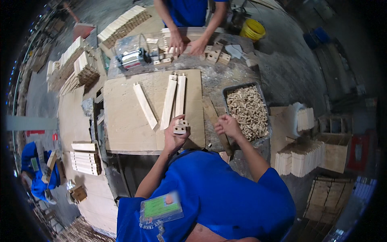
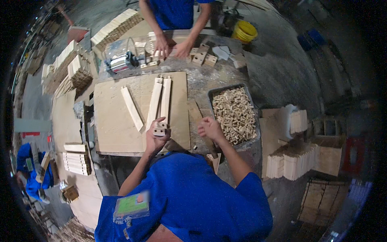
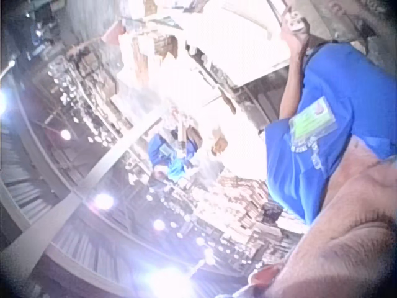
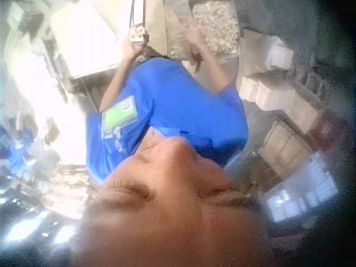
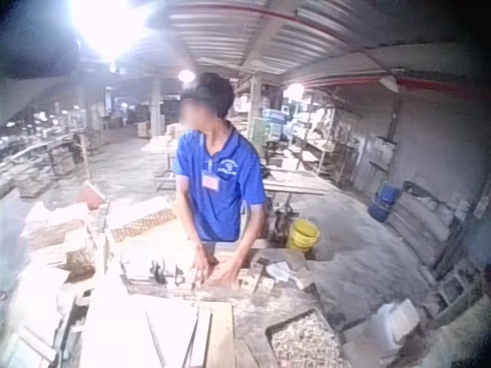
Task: The person inserts small cylindrical wooden pegs into pre-drilled holes on rectangular wooden blocks. They repeatedly pick up blocks, insert pegs one by one, and place the completed blocks on the table. Other workers are visible in the background performing similar tasks.
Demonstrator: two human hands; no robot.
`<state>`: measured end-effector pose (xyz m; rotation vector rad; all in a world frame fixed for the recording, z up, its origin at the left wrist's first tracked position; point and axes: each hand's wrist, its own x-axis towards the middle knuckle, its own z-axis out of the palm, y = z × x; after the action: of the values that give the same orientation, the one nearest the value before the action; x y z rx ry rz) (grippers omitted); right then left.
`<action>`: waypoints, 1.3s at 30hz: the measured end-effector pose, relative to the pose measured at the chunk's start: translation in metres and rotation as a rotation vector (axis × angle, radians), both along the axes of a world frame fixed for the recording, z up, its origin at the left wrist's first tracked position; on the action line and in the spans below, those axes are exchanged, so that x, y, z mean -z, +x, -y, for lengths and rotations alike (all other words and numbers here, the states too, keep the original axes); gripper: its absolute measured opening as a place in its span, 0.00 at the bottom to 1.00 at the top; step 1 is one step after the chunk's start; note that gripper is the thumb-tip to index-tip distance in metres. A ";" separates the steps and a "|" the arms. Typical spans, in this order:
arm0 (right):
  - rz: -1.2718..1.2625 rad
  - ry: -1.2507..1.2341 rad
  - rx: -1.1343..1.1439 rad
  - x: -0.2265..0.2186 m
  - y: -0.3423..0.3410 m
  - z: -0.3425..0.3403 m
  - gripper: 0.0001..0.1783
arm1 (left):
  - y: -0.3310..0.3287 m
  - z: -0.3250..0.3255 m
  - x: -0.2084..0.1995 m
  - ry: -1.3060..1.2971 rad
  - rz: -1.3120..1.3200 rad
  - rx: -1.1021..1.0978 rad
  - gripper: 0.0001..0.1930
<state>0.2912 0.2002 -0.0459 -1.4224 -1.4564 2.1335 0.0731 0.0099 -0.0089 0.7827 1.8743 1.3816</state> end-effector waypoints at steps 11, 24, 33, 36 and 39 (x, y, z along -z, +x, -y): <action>0.821 0.395 -1.166 0.059 0.183 0.119 0.15 | 0.005 0.002 0.013 0.039 0.064 0.004 0.27; 0.712 0.941 0.144 0.082 0.055 -0.087 0.11 | 0.000 -0.006 0.032 0.070 -0.035 0.128 0.27; 0.711 0.981 -0.016 0.056 0.067 -0.081 0.04 | 0.009 -0.004 0.023 0.071 -0.131 0.081 0.27; 0.299 0.605 0.260 0.046 0.055 -0.070 0.05 | 0.008 -0.008 0.016 0.084 -0.056 0.089 0.27; -0.190 0.276 0.259 0.002 0.013 -0.034 0.07 | 0.004 -0.007 0.022 0.090 -0.086 0.105 0.30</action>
<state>0.3042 0.2346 -0.0478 -1.1987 -1.3505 1.7787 0.0767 0.0166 -0.0307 0.9850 1.8184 1.3935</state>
